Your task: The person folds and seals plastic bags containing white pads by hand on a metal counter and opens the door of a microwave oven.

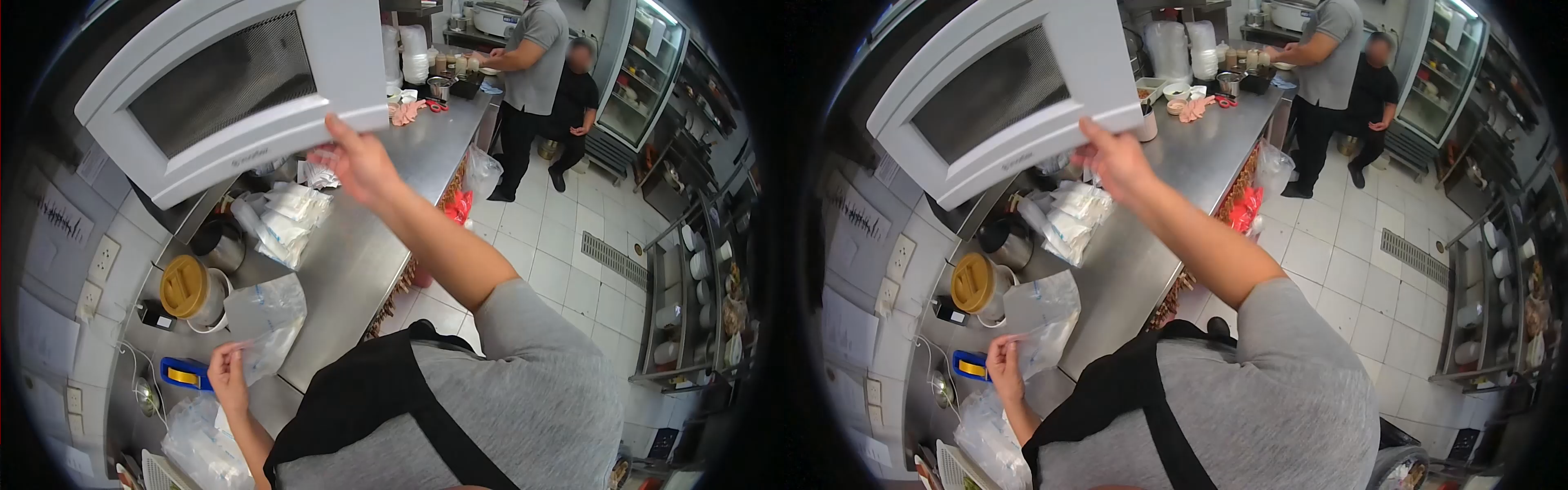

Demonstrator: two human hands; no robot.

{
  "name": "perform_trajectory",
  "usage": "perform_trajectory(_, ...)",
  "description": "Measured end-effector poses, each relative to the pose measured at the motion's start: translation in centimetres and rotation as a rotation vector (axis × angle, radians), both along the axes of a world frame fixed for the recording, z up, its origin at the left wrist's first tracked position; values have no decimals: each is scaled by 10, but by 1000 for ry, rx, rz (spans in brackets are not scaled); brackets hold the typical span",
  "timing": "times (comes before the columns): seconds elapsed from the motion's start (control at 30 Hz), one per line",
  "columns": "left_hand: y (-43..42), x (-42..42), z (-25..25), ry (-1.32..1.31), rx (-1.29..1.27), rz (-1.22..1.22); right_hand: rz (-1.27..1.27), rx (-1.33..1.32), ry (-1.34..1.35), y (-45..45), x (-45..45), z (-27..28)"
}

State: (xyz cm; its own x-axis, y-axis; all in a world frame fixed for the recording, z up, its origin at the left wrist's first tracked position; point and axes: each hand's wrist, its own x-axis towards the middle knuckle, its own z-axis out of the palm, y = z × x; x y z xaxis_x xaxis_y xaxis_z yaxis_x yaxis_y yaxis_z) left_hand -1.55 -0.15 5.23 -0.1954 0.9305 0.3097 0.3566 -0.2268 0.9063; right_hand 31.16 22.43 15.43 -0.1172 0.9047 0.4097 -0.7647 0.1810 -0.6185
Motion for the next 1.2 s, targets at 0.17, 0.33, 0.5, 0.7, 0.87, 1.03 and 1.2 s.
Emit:
perform_trajectory(0.17, -1, 17, -11, -95, -6, -90, 64, -83, 48, 80, 2, 8)
perform_trajectory(0.33, -1, 24, -7, -28, -68, -76, 258, -56, 99, 119, 1, -3)
perform_trajectory(0.5, 8, 32, 5, -3, -127, -97, 423, -176, -419, 53, -27, -29)
perform_trajectory(0.7, 23, 33, 23, 109, -145, -264, 319, 1268, -1431, -59, -101, -29)
perform_trajectory(0.87, 15, 25, 16, 28, -143, -328, 498, 1270, -1488, -33, -128, -47)
perform_trajectory(1.03, 13, -14, -30, 261, -203, 95, 396, 745, -1506, -4, -119, -38)
perform_trajectory(1.2, 1, -21, -26, 336, 12, 172, 139, 868, -1302, -3, -92, -84)
